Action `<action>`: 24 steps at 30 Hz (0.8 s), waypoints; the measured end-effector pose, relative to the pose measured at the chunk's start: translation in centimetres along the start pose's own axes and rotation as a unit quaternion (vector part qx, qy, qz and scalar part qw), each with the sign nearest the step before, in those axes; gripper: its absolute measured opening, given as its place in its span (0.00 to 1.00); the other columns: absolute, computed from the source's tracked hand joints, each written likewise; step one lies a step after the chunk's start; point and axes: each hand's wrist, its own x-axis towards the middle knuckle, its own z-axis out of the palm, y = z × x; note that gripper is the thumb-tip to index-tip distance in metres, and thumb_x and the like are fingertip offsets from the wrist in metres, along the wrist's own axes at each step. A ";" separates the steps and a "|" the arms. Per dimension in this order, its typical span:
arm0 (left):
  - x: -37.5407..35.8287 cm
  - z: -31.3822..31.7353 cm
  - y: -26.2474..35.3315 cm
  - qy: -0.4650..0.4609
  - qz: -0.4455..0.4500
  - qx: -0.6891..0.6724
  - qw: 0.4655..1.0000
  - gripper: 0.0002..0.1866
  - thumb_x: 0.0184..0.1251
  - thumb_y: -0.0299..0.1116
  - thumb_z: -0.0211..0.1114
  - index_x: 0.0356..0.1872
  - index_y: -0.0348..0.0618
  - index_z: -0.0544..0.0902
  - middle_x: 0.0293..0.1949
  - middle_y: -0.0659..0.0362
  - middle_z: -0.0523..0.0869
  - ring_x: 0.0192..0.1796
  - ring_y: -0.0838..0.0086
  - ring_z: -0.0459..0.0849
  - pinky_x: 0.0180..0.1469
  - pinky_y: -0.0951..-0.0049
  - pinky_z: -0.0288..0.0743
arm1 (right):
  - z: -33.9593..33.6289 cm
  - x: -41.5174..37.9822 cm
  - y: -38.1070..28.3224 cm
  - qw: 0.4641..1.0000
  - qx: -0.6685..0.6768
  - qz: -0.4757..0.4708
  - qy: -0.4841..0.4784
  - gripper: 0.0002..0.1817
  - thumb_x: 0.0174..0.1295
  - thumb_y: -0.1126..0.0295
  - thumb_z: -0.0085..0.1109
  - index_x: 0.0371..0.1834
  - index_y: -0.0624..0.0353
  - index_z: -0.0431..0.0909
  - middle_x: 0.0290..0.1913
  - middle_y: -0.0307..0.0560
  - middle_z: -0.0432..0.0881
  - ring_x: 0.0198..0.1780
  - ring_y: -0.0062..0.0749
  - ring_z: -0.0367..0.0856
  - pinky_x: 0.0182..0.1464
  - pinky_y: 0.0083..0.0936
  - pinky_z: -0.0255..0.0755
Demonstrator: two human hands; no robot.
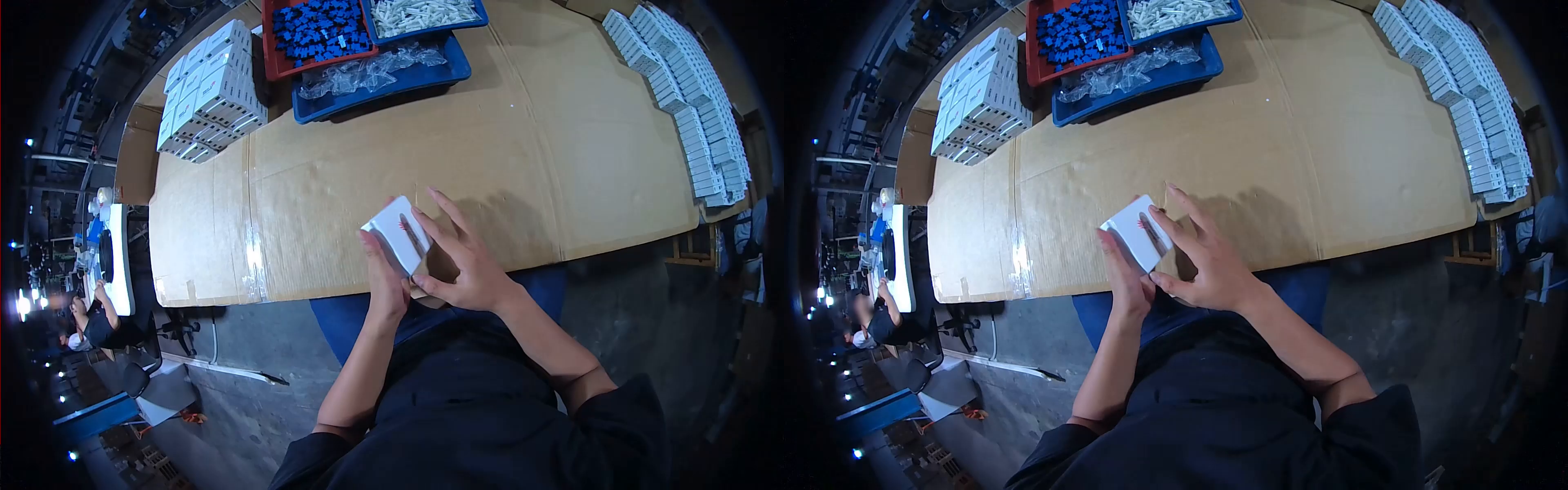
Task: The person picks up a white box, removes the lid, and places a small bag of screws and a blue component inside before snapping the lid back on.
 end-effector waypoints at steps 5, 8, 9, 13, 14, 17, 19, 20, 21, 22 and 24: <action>-1.1 1.0 0.5 -0.045 -0.152 -0.066 0.985 0.45 0.80 0.73 0.35 0.76 0.43 0.67 0.66 0.51 0.79 0.66 0.63 0.83 0.63 0.62 0.83 | 0.0 0.2 1.2 0.995 -0.063 -0.073 0.006 0.48 0.63 0.43 0.68 0.81 0.57 0.65 0.82 0.60 0.61 0.82 0.62 0.59 0.81 0.57 0.55; -1.4 1.2 0.1 -0.047 -0.171 -0.107 0.978 0.42 0.81 0.72 0.37 0.76 0.45 0.67 0.65 0.52 0.79 0.65 0.64 0.83 0.62 0.62 0.84 | 0.4 0.2 1.5 0.996 -0.052 -0.076 0.002 0.48 0.64 0.38 0.65 0.80 0.59 0.66 0.78 0.58 0.68 0.81 0.62 0.62 0.81 0.59 0.54; -1.5 1.3 0.1 -0.045 -0.167 -0.110 0.979 0.42 0.81 0.72 0.37 0.76 0.45 0.67 0.65 0.52 0.79 0.65 0.64 0.83 0.62 0.63 0.84 | 0.8 0.1 1.6 0.996 -0.048 -0.074 0.001 0.48 0.65 0.38 0.64 0.79 0.60 0.67 0.77 0.57 0.70 0.81 0.62 0.62 0.81 0.59 0.53; -1.5 1.4 0.0 -0.046 -0.162 -0.119 0.979 0.40 0.82 0.70 0.38 0.75 0.46 0.68 0.66 0.52 0.79 0.66 0.62 0.82 0.64 0.60 0.83 | 0.7 0.2 1.5 0.978 -0.164 -0.122 0.030 0.47 0.66 0.35 0.62 0.77 0.62 0.70 0.73 0.58 0.74 0.78 0.61 0.66 0.80 0.59 0.56; -1.5 1.3 -0.1 -0.049 -0.163 -0.121 0.978 0.40 0.82 0.70 0.38 0.74 0.47 0.69 0.66 0.52 0.79 0.66 0.61 0.82 0.64 0.58 0.83 | 0.7 0.2 1.4 0.977 -0.166 -0.124 0.041 0.46 0.66 0.35 0.61 0.76 0.62 0.71 0.72 0.58 0.75 0.78 0.61 0.68 0.79 0.59 0.58; -1.5 1.8 0.3 -0.055 -0.162 -0.129 0.977 0.39 0.82 0.70 0.39 0.73 0.47 0.70 0.64 0.53 0.81 0.65 0.63 0.83 0.63 0.61 0.83 | 0.9 0.3 1.2 0.977 -0.149 -0.134 0.071 0.46 0.67 0.34 0.60 0.73 0.65 0.73 0.71 0.60 0.75 0.74 0.60 0.72 0.76 0.58 0.63; -1.4 1.9 0.3 -0.058 -0.162 -0.122 0.978 0.39 0.82 0.69 0.40 0.72 0.46 0.71 0.62 0.54 0.82 0.63 0.65 0.84 0.61 0.63 0.84 | 1.5 0.2 1.9 0.980 -0.105 -0.143 0.091 0.47 0.68 0.33 0.59 0.72 0.67 0.73 0.71 0.62 0.75 0.72 0.60 0.75 0.74 0.57 0.67; -1.4 1.9 0.3 -0.059 -0.163 -0.118 0.978 0.38 0.82 0.69 0.40 0.72 0.46 0.71 0.62 0.54 0.82 0.62 0.66 0.85 0.61 0.64 0.84 | 1.7 0.2 2.1 0.979 -0.096 -0.148 0.098 0.47 0.68 0.33 0.58 0.72 0.68 0.73 0.70 0.62 0.76 0.71 0.60 0.76 0.74 0.57 0.67; -1.5 1.8 0.2 -0.060 -0.166 -0.108 0.978 0.38 0.82 0.69 0.40 0.72 0.46 0.71 0.61 0.54 0.83 0.61 0.67 0.85 0.60 0.65 0.84 | 1.9 0.0 2.2 0.979 -0.087 -0.152 0.104 0.47 0.69 0.33 0.57 0.71 0.68 0.73 0.70 0.63 0.76 0.71 0.59 0.76 0.74 0.57 0.68; -1.7 1.7 0.2 -0.062 -0.170 -0.099 0.979 0.38 0.82 0.69 0.40 0.71 0.46 0.71 0.60 0.55 0.83 0.61 0.67 0.85 0.59 0.66 0.85 | 2.1 -0.1 2.4 0.978 -0.079 -0.157 0.111 0.47 0.69 0.32 0.56 0.71 0.69 0.73 0.70 0.64 0.76 0.70 0.59 0.77 0.73 0.57 0.68; -1.9 1.5 0.1 -0.061 -0.171 -0.088 0.979 0.38 0.82 0.69 0.41 0.71 0.46 0.72 0.59 0.55 0.84 0.59 0.69 0.86 0.58 0.68 0.85 | 2.5 -0.6 2.5 0.980 -0.057 -0.149 0.119 0.46 0.70 0.33 0.54 0.71 0.69 0.73 0.69 0.64 0.76 0.69 0.60 0.77 0.73 0.57 0.68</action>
